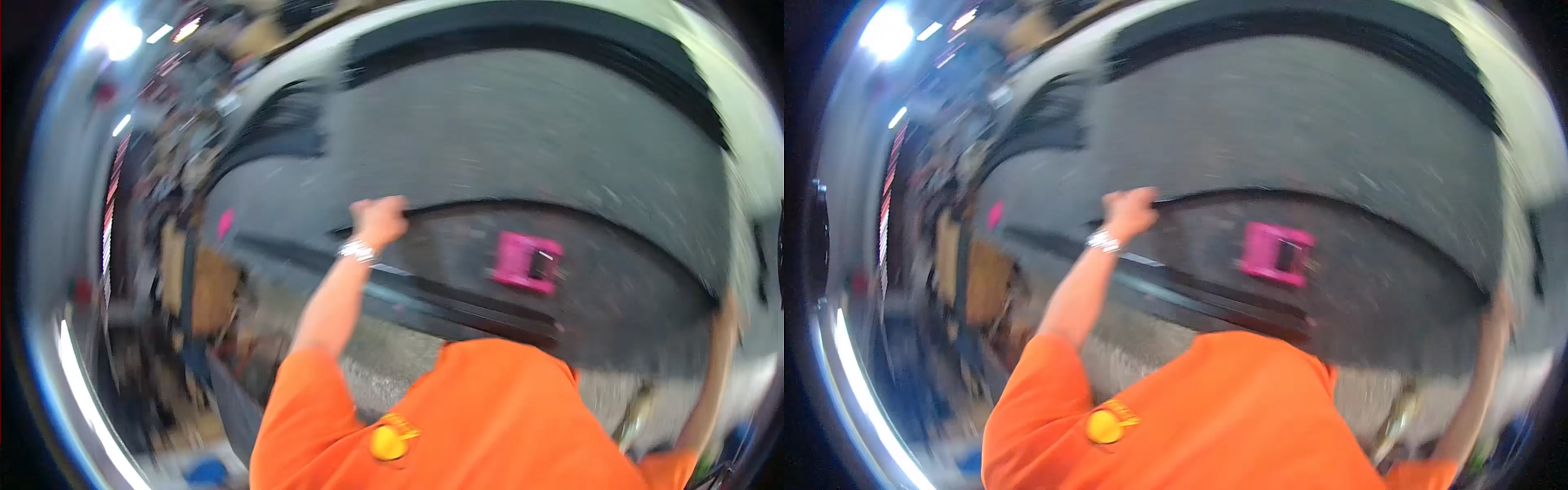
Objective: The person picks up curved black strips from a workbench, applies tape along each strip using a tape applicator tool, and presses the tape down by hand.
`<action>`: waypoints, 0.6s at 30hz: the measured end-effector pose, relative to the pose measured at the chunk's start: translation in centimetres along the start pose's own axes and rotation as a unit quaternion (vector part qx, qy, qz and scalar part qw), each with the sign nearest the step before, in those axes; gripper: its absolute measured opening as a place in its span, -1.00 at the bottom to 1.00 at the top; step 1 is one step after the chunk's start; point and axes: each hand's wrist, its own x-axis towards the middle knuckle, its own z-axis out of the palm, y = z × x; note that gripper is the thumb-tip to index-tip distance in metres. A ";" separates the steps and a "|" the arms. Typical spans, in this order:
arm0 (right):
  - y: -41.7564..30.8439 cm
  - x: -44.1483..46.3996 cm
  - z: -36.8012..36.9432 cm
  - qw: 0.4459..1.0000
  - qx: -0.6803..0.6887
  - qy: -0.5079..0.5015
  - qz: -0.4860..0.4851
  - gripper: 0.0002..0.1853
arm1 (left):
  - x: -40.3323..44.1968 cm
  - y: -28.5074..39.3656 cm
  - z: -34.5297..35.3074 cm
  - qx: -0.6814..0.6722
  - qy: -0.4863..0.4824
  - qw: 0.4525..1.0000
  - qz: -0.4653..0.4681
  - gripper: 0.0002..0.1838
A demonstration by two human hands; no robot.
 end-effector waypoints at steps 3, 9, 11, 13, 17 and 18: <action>9.5 3.8 5.5 0.991 -0.125 -0.030 0.023 -0.23 | 0.5 -1.3 1.9 -0.008 0.043 0.998 0.034 -0.83; -6.5 3.6 -4.1 0.905 -0.363 -0.135 0.175 -0.07 | 1.6 -3.6 0.9 -0.010 0.128 0.992 0.002 -0.80; -9.0 3.8 -6.0 0.896 -0.400 -0.122 0.148 -0.09 | 1.9 -4.2 0.2 -0.003 0.151 0.989 -0.004 -0.80; -4.8 4.9 -4.7 0.910 -0.394 -0.065 0.108 -0.12 | 1.7 -5.3 -1.0 -0.008 0.213 0.977 0.017 -0.80; -1.2 5.1 -5.6 0.936 -0.341 0.078 0.040 -0.19 | 0.6 -6.4 -5.6 0.039 0.285 0.958 0.000 -0.81; -2.4 4.7 -6.5 0.914 -0.390 0.050 0.096 -0.17 | 0.6 -7.5 -5.4 0.047 0.335 0.941 0.013 -0.80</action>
